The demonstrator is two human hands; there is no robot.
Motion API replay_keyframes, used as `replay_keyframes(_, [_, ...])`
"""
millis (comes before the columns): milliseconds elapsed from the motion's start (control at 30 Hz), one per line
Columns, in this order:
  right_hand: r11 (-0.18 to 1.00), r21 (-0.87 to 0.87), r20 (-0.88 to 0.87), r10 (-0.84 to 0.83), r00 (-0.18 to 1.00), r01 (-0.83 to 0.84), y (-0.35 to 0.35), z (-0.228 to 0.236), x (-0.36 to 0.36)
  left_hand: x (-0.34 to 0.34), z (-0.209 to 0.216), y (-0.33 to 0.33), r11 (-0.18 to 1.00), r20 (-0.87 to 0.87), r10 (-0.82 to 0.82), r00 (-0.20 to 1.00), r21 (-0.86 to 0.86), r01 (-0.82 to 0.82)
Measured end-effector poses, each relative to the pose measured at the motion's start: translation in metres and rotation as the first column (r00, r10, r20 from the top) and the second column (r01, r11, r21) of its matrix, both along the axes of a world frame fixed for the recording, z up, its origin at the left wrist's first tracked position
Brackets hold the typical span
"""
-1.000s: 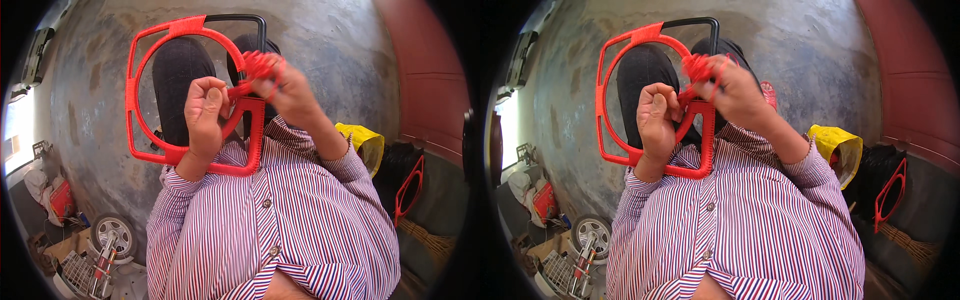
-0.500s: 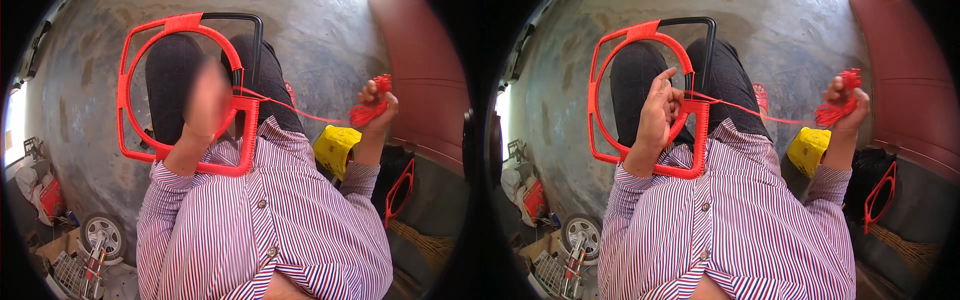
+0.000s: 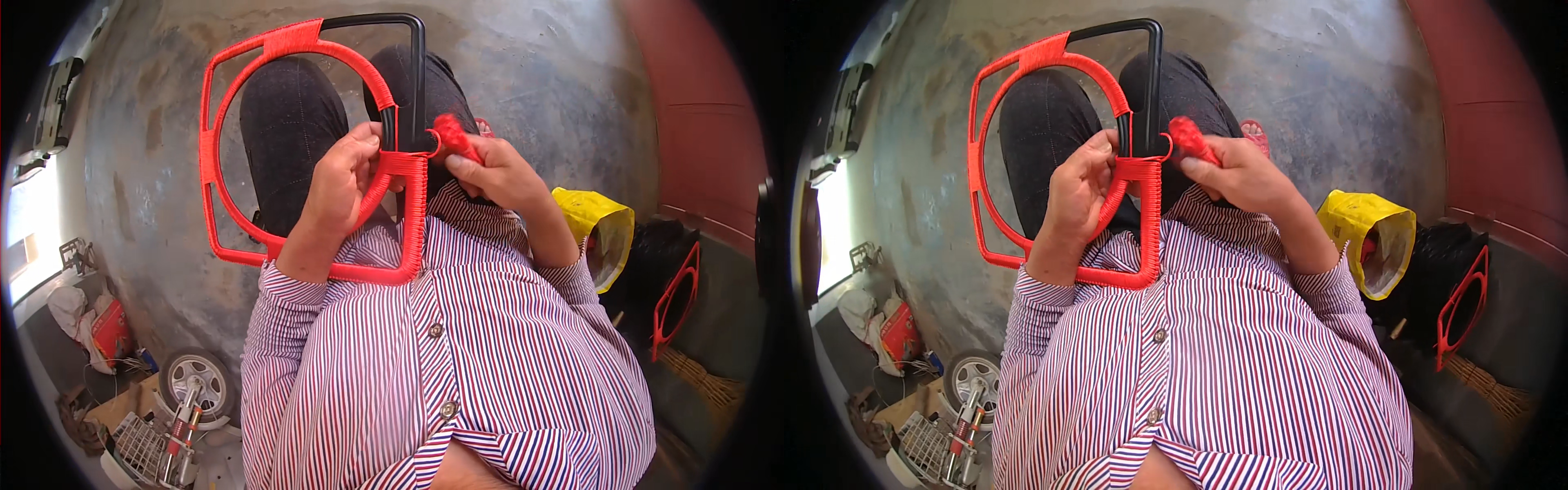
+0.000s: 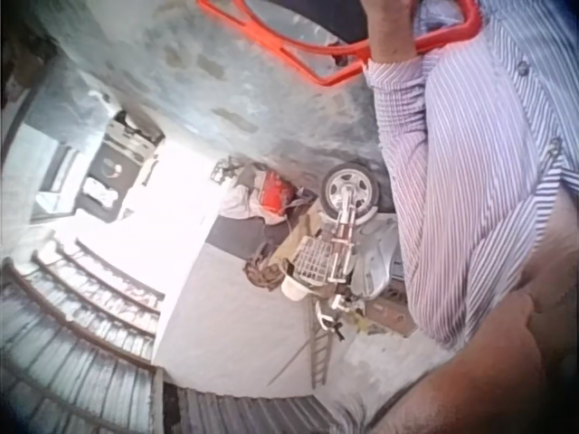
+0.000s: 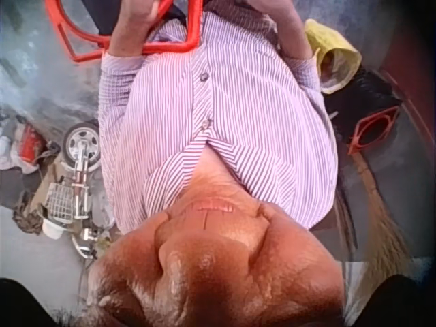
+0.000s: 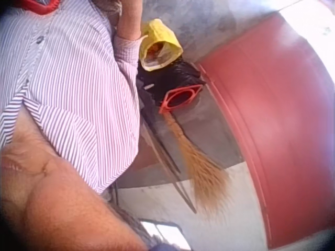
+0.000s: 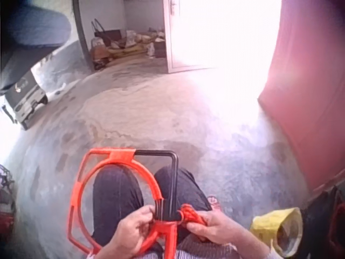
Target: Manually wrapping a square metal frame with red cord or rope for furniture assembly.
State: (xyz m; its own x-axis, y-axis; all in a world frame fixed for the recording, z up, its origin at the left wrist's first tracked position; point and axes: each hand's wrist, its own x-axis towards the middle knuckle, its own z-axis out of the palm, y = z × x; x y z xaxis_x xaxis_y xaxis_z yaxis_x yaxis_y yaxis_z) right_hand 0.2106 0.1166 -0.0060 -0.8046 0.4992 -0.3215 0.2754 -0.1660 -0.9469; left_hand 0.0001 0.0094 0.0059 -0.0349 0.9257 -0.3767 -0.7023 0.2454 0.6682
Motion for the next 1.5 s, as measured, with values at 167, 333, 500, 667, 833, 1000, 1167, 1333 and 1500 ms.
replay_keyframes(167, [0.940,-0.099,-0.003,-0.327,0.945,0.325,0.020,0.008,0.028,-0.005,-0.008,-0.001,0.999,0.034,-0.049,0.998,-0.006,0.049])
replay_keyframes(333, [0.961,-0.101,-0.060,-0.264,0.963,0.257,0.011,0.000,0.043,-0.006,-0.008,0.003,0.995,-0.056,-0.076,0.996,-0.065,0.072])
replay_keyframes(500, [0.941,-0.157,-0.043,-0.309,0.950,0.299,0.009,-0.008,0.046,-0.001,-0.005,0.001,0.991,-0.111,-0.050,0.993,-0.132,0.035])
replay_keyframes(667, [0.951,-0.159,-0.082,-0.280,0.957,0.265,0.008,-0.011,0.047,-0.005,-0.009,0.000,0.991,-0.045,-0.048,0.998,-0.125,0.043])
replay_keyframes(833, [0.934,-0.171,-0.050,-0.325,0.944,0.313,0.001,-0.008,0.048,-0.008,-0.012,0.002,0.990,-0.049,-0.068,0.997,-0.126,0.061])
replay_keyframes(1000, [0.935,-0.147,-0.094,-0.337,0.937,0.321,-0.007,-0.018,0.051,-0.003,-0.003,0.000,0.991,0.068,0.027,0.997,-0.136,-0.018])
replay_keyframes(1167, [0.942,-0.122,0.035,-0.311,0.950,0.313,0.001,-0.028,0.060,0.015,0.009,-0.004,0.988,0.101,0.070,0.992,-0.146,-0.054])
replay_keyframes(1333, [0.932,0.312,0.210,-0.254,0.944,0.182,0.029,-0.035,0.038,0.003,-0.010,-0.001,0.986,0.003,-0.068,0.998,-0.155,0.067])
replay_keyframes(1500, [0.849,0.417,-0.135,-0.295,0.946,0.324,0.044,0.021,-0.004,0.006,-0.003,-0.001,0.988,0.034,0.066,0.997,-0.142,-0.061])
